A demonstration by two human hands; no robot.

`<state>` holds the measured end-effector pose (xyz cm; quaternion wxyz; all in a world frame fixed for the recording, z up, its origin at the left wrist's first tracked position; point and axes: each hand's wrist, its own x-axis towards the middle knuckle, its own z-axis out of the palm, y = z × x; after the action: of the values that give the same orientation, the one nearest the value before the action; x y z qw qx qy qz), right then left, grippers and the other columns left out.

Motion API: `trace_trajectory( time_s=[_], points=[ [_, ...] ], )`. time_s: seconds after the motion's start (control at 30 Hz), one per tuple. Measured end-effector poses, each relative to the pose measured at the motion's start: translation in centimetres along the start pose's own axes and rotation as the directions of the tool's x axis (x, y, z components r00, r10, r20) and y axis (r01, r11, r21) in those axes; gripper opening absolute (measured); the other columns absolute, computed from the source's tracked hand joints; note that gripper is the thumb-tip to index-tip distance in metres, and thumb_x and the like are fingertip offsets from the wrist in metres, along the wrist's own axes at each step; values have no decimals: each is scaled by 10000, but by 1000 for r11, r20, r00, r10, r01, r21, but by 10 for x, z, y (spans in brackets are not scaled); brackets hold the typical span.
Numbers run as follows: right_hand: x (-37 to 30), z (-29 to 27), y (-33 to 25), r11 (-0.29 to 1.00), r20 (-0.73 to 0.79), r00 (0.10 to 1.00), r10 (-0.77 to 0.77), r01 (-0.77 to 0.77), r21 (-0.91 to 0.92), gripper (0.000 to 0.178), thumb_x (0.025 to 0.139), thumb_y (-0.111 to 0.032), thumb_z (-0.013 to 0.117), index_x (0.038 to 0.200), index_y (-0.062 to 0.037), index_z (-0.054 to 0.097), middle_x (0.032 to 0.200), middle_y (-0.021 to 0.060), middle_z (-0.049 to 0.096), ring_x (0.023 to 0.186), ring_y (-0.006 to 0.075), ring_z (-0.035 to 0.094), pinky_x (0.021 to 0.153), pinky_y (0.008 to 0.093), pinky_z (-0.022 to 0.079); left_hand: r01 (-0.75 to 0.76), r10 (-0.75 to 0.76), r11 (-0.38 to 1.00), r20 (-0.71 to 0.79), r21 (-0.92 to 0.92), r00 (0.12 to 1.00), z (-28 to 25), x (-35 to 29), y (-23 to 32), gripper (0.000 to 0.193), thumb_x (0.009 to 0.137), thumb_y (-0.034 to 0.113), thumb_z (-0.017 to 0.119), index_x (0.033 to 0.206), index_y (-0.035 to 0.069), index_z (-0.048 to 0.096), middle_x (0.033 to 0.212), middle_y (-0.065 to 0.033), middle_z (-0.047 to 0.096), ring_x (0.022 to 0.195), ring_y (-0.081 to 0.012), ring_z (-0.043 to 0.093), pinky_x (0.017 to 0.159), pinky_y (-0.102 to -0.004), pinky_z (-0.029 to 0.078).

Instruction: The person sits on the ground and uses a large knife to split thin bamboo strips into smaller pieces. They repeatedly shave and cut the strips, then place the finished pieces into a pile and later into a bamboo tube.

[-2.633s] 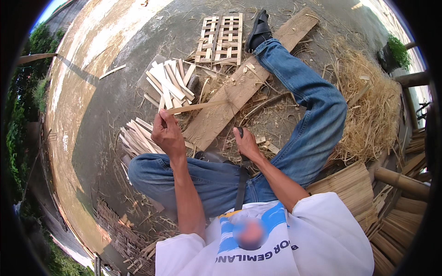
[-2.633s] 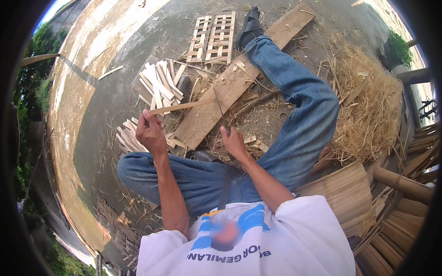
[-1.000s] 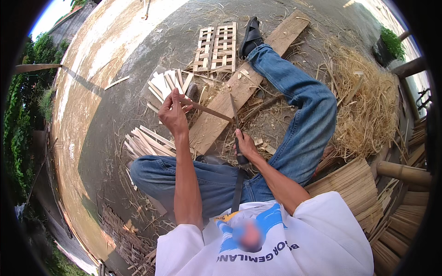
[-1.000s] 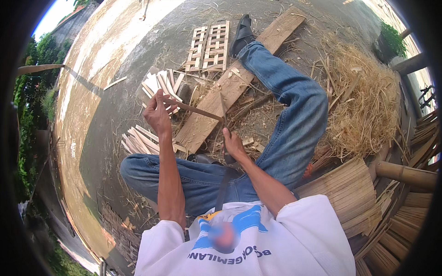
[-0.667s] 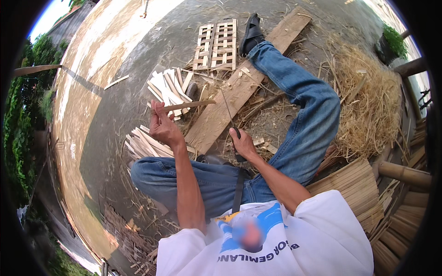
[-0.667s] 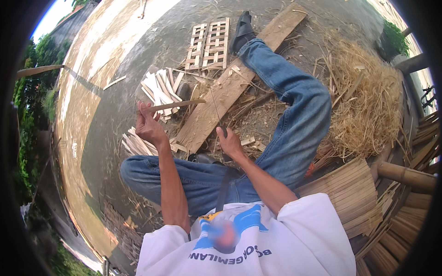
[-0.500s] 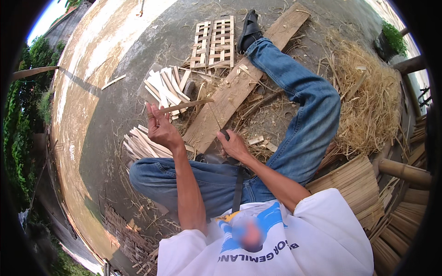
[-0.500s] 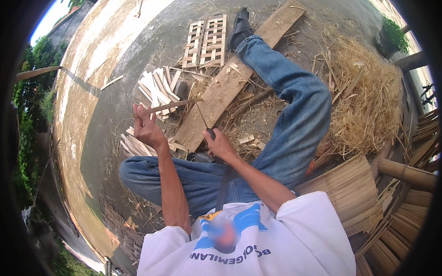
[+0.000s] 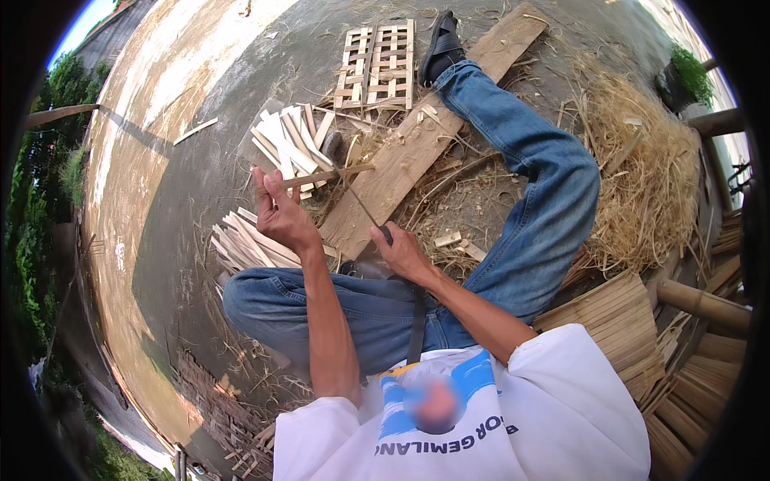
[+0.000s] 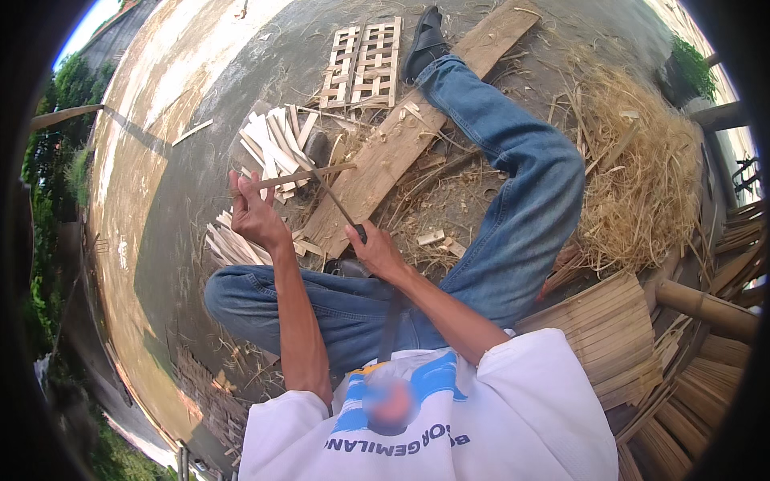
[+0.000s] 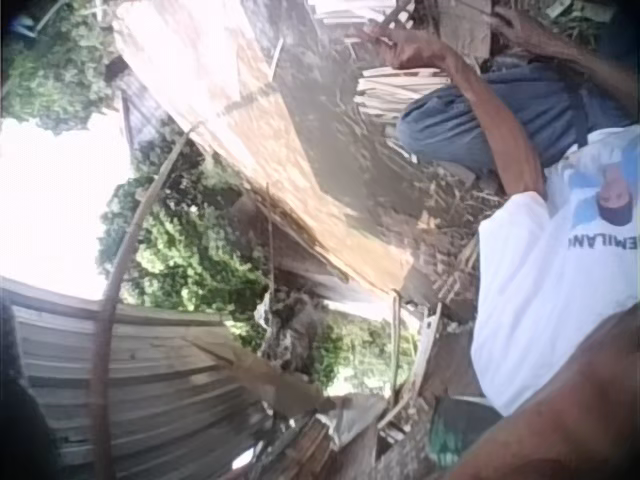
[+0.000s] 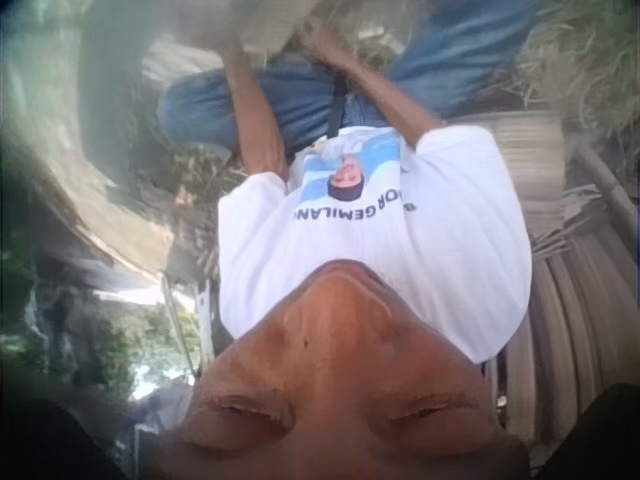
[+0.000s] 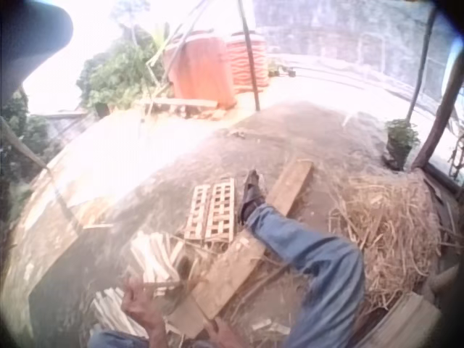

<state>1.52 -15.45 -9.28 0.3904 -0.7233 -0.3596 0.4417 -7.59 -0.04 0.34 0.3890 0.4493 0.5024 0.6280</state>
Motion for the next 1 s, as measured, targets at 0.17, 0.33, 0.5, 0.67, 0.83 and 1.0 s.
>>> trace_trajectory(
  time_s=[0.17,0.33,0.5,0.67,0.83,1.0],
  points=[
    [6,-23,-9,996,78,993,-85,85,-3,595,1036,-506,487,930,70,588,669,226,617,641,359,668,666,472,524,53,-54,999,-28,-6,998,-3,11,0,371,1056,182,562,1374,-9,582,1345,-192,618,1187,-341,656,817,-413,659],
    [24,-22,28,943,129,954,272,-290,161,604,1039,-516,476,997,78,579,664,178,606,592,287,664,596,445,527,78,-78,997,-7,9,997,-7,10,0,367,1071,183,530,1389,7,578,1324,-166,639,1155,-298,677,811,-361,654],
    [25,-19,39,953,97,962,253,-266,146,630,1030,-538,474,998,82,582,714,216,634,653,324,678,649,457,534,87,-86,996,27,-33,996,4,17,2,367,1077,200,524,1384,5,572,1157,-171,717,986,-245,733,763,-342,649],
    [18,-20,30,996,94,994,54,-47,-77,632,1033,-544,464,967,76,570,732,273,638,759,395,676,741,515,504,80,-79,996,16,-48,997,-8,20,-8,360,1068,235,549,1343,8,600,1010,-95,735,942,-233,746,729,-336,631],
    [21,-20,9,943,156,950,269,-293,158,591,1035,-531,482,1002,53,569,706,266,631,762,434,660,748,518,496,87,-85,995,31,-43,996,-9,20,-6,353,1061,241,565,1321,5,608,971,-87,731,922,-211,744,727,-331,629],
    [4,-16,-8,999,117,992,-52,51,7,603,1037,-525,476,1024,62,614,810,283,677,805,451,670,792,519,500,52,-48,997,66,-52,997,-5,13,-6,331,1055,250,575,1279,16,640,970,-91,733,920,-213,745,733,-332,641]
  ],
)
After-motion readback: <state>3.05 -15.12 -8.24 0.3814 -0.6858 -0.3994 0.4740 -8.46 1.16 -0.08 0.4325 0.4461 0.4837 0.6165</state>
